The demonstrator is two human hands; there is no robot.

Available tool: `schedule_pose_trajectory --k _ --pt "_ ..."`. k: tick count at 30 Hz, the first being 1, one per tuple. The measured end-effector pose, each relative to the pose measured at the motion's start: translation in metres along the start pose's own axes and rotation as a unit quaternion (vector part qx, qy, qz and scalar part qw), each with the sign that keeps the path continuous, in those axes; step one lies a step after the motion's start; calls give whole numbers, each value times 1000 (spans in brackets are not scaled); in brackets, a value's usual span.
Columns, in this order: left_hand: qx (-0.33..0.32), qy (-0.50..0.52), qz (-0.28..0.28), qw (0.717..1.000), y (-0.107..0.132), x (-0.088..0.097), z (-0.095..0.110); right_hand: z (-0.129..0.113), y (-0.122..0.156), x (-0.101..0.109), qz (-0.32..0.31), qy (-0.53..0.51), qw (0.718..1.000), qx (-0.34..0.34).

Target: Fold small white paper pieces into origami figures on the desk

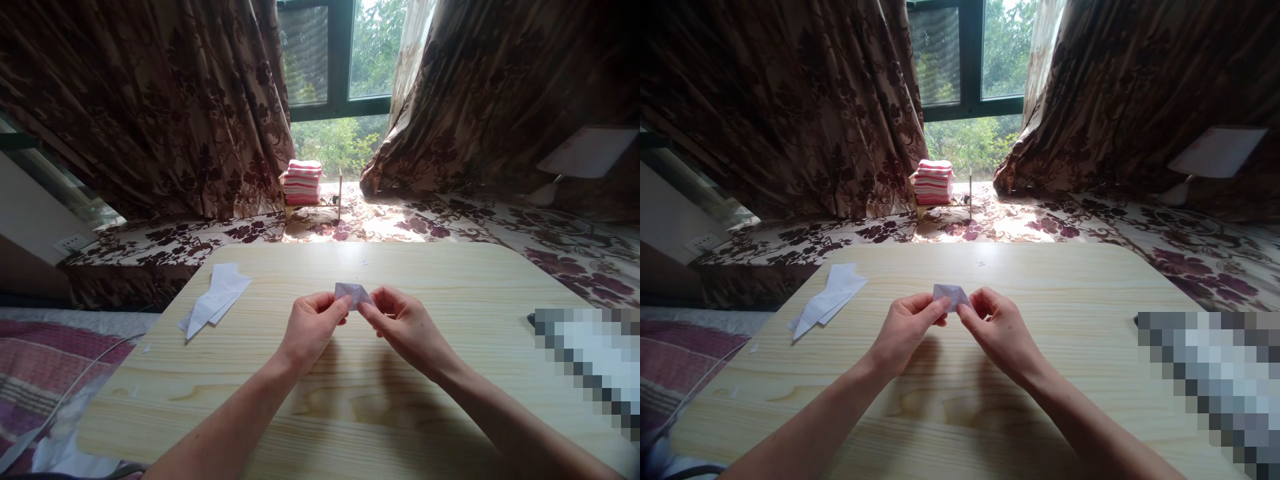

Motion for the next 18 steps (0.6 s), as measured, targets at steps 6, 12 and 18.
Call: schedule_pose_trajectory --k 6,12,18 --pt "-8 -38 26 999 -2 7 -3 -23 8 -4 -16 44 992 121" --pt "-8 -18 -7 1000 0 2 1 -39 16 -12 -64 103 972 201" --pt "-7 26 -42 999 1 -5 3 -40 16 -12 -66 127 967 210"
Point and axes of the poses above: each hand's wrist, its own y-axis away from the middle knuckle, its own x-axis out of the back of the hand, z = x × y, the point moved 8 cm from there along -y, towards the middle knuckle, and after that the axes turned 10 degrees about -y, right-handed, at the moved point
